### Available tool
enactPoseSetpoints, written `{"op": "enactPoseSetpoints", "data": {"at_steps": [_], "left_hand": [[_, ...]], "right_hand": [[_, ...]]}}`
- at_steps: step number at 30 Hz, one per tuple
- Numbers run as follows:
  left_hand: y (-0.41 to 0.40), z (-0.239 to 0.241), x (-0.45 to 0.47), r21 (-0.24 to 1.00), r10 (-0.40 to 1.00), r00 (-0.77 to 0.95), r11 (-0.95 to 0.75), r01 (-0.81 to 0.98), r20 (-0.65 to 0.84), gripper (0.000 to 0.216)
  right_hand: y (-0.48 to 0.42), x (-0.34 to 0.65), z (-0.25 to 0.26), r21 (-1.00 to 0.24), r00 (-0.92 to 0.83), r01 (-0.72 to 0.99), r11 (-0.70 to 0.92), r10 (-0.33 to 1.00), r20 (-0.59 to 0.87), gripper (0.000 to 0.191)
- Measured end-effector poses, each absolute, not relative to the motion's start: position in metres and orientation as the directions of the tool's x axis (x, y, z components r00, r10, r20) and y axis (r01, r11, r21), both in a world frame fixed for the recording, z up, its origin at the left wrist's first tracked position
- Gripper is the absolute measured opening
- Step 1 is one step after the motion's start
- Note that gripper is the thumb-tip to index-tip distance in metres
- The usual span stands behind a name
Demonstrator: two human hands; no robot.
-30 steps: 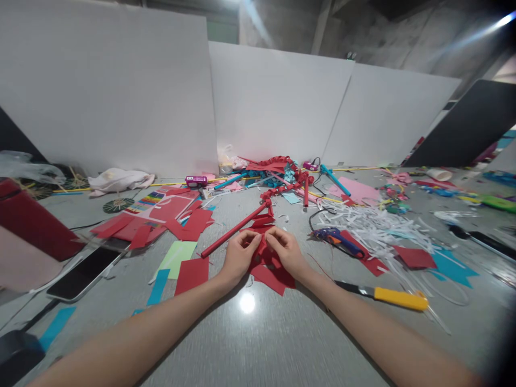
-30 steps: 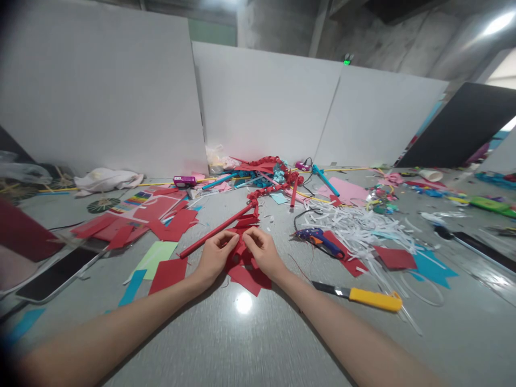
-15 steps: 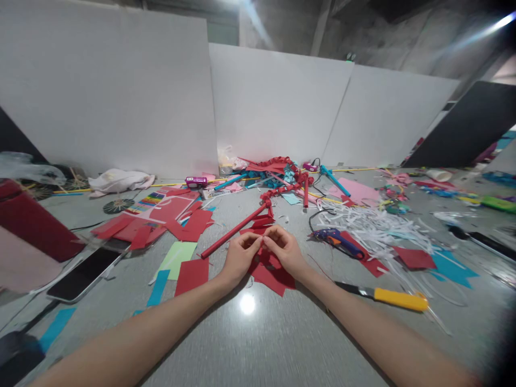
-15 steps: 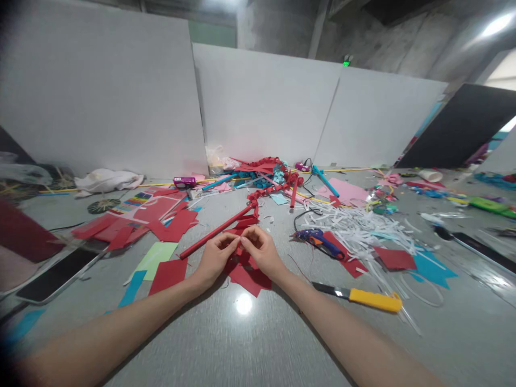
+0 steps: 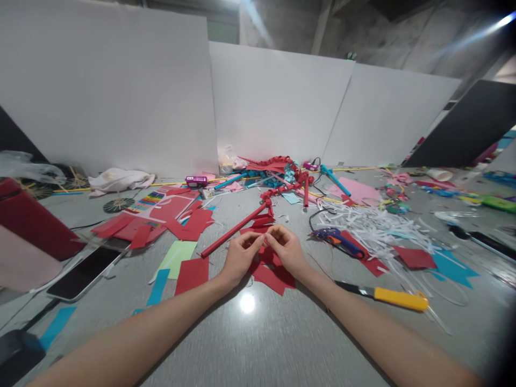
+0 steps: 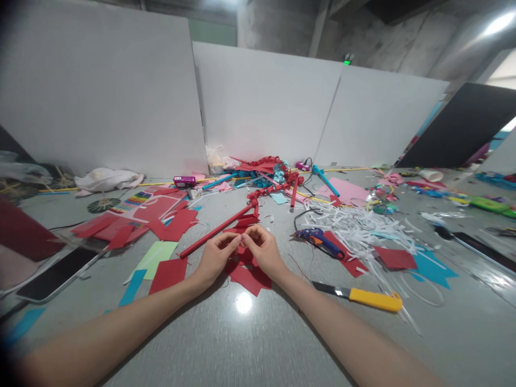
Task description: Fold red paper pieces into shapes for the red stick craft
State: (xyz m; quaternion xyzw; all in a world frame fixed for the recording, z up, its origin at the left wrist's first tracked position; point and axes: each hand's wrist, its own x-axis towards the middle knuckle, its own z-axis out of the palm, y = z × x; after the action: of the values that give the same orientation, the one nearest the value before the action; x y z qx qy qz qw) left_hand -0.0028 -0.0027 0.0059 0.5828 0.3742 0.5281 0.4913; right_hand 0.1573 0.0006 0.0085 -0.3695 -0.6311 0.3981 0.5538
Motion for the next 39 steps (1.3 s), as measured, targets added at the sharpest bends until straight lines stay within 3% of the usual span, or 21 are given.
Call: {"op": "enactPoseSetpoints", "data": {"at_steps": [13, 19, 28, 34, 39], "left_hand": [[-0.001, 0.0, -0.002, 0.973, 0.959, 0.169, -0.215, -0.08, 0.226, 0.031], [-0.003, 0.002, 0.001, 0.972, 0.974, 0.082, -0.2, -0.123, 0.211, 0.032], [-0.003, 0.002, 0.0, 0.977, 0.974, 0.133, -0.163, -0.141, 0.181, 0.032], [-0.004, 0.004, -0.001, 0.966, 0.981, 0.077, -0.162, -0.2, 0.181, 0.046], [-0.004, 0.004, 0.0, 0.957, 0.983, 0.026, -0.173, -0.231, 0.183, 0.042]], "right_hand": [[-0.002, 0.156, 0.011, -0.906, -0.143, 0.049, 0.421, 0.9, 0.411, 0.022], [0.006, 0.16, 0.004, -0.933, 0.037, -0.004, 0.36, 0.932, 0.36, 0.025], [0.0, 0.157, 0.012, -0.92, -0.046, 0.04, 0.39, 0.92, 0.388, 0.027], [0.007, 0.162, 0.003, -0.917, 0.058, 0.039, 0.396, 0.916, 0.398, 0.033], [0.012, 0.166, -0.004, -0.918, 0.14, 0.027, 0.396, 0.908, 0.396, 0.036]]}}
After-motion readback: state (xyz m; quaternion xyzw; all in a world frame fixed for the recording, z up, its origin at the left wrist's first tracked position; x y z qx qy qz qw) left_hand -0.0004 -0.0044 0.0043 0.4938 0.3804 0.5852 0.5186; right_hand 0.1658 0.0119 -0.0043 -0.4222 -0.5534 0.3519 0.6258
